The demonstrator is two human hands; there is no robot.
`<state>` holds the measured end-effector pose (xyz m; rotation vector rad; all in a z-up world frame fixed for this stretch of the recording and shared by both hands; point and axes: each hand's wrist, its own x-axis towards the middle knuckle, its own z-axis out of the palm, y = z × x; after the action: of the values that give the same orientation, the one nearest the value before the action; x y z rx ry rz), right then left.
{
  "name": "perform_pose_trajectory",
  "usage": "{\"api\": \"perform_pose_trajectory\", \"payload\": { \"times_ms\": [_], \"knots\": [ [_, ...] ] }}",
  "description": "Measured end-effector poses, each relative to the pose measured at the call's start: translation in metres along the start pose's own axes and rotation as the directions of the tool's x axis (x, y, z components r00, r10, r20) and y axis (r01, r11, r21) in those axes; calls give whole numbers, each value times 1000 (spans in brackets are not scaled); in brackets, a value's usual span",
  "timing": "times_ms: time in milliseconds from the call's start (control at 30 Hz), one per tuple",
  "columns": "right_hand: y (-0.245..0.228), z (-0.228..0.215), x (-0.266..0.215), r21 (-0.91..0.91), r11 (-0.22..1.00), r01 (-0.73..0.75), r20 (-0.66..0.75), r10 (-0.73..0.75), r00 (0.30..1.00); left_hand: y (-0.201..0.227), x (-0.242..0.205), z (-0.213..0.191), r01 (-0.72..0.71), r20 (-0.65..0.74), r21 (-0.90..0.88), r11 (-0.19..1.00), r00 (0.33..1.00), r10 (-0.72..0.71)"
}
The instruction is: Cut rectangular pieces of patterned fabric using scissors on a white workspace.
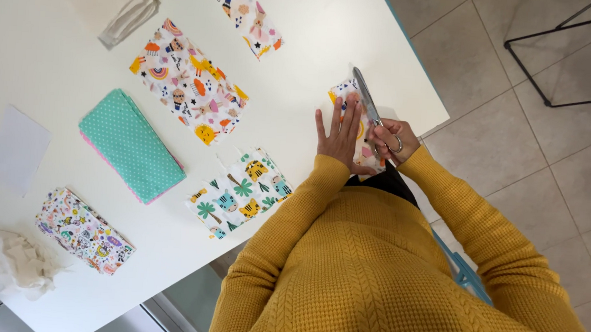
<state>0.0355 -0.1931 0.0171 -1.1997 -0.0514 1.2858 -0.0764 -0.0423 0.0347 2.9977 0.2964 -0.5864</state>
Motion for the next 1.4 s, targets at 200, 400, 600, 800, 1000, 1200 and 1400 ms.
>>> {"api": "perform_pose_trajectory", "payload": {
  "times_ms": [200,400,600,800,1000,1200,1400],
  "knots": [
    [-54,-3,18,-520,853,54,-183,-172,968,-22,1,-16,16,50,-29,999,999,-15],
    [-83,5,40,-966,126,226,106,-606,789,-92,36,24,147,-464,-314,938,838,-287],
    [-85,23,47,-993,-116,2,52,-436,898,-125,63,-16,152,-451,-496,855,796,-404],
    [-79,27,41,-970,-245,3,115,-446,888,-124,52,-19,92,-507,-503,859,774,-380],
    [-113,81,84,-861,260,437,289,-457,841,-158,35,-65,-226,-337,-922,316,870,-360],
    [-102,129,193,-657,725,206,119,-169,978,-271,89,-132,-161,-290,-949,272,786,-546],
    [-125,172,262,-721,642,261,88,-288,954,-371,191,-76,-26,-442,-815,579,674,-592]
  ]
}}
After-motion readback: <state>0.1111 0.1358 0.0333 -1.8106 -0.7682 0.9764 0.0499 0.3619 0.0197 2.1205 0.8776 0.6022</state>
